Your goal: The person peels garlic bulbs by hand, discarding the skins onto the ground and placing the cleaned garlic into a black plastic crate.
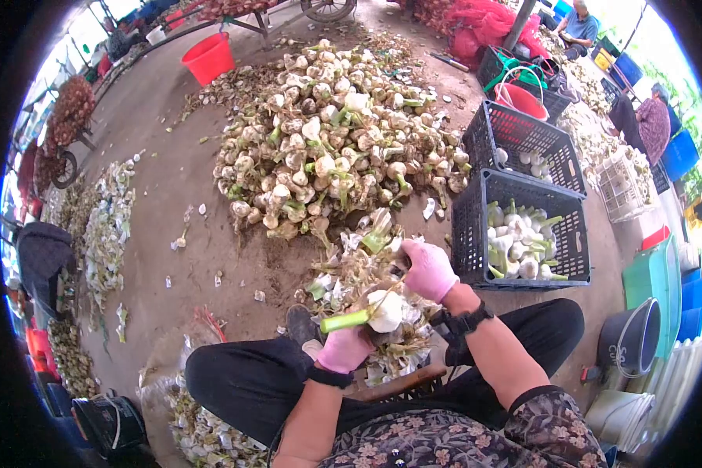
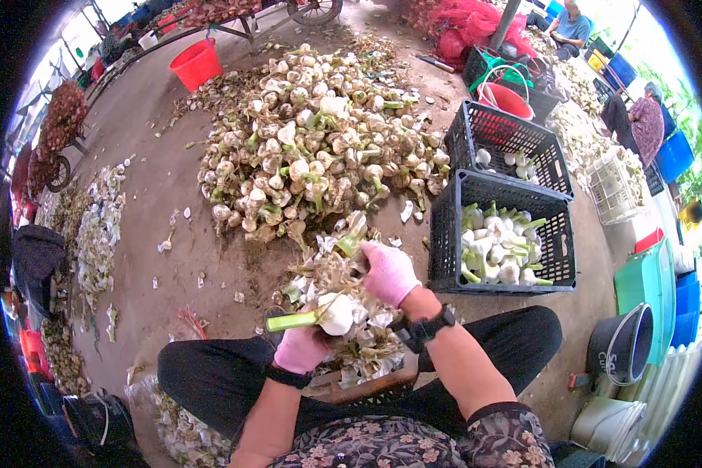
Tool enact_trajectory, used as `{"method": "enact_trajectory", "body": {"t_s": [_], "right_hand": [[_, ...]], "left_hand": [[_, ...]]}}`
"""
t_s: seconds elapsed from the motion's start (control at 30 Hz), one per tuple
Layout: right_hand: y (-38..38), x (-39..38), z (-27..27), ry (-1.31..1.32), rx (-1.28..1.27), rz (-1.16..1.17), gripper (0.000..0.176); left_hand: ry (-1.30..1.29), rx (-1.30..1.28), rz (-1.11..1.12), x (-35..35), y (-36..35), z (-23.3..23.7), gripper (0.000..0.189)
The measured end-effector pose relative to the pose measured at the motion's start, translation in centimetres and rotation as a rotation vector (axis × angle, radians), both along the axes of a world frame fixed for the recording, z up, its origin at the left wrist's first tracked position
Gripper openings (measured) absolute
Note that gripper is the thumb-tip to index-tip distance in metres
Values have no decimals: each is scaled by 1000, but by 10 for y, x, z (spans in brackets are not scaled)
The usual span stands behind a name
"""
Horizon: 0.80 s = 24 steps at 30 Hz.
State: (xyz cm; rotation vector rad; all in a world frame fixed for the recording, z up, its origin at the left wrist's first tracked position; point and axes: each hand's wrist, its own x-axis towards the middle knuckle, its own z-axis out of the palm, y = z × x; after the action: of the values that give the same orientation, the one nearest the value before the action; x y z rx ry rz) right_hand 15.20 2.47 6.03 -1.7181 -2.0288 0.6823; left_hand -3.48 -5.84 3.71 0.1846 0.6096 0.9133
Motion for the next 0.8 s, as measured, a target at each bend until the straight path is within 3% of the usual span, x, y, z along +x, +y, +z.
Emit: {"method": "enact_trajectory", "body": {"t_s": [0.1, 0.17, 0.2, 0.27, 0.4, 0.47, 0.53, 0.6, 0.8], "right_hand": [[-2, 14, -18, -69, -72, 26, 22], [-12, 17, -7, -29, 252, 105, 33], [-14, 19, 1, -31, 251, 104, 33], [-20, 22, 28, 430, -145, 103, 40], [-31, 12, 68, 630, -235, 125, 43], [-34, 6, 77, 633, -283, 98, 43], [-33, 6, 63, 338, -25, 325, 43], [-34, 1, 60, 356, 5, 337, 41], [-34, -3, 61, 127, 78, 381, 28]], "left_hand": [[-212, -36, 17, -4, 1, -17, 47], [-122, 61, 6, -5, 3, -16, 47], [-28, 164, -17, -4, 7, -13, 49], [116, 224, -20, 0, 8, 3, 57], [42, 246, 28, 8, 12, 17, 64], [143, 318, 2, 9, 13, 17, 61], [222, 322, -11, 8, 14, 21, 59], [382, 331, -33, 6, 14, 24, 54], [455, 360, -52, 2, 11, 11, 49]]}}
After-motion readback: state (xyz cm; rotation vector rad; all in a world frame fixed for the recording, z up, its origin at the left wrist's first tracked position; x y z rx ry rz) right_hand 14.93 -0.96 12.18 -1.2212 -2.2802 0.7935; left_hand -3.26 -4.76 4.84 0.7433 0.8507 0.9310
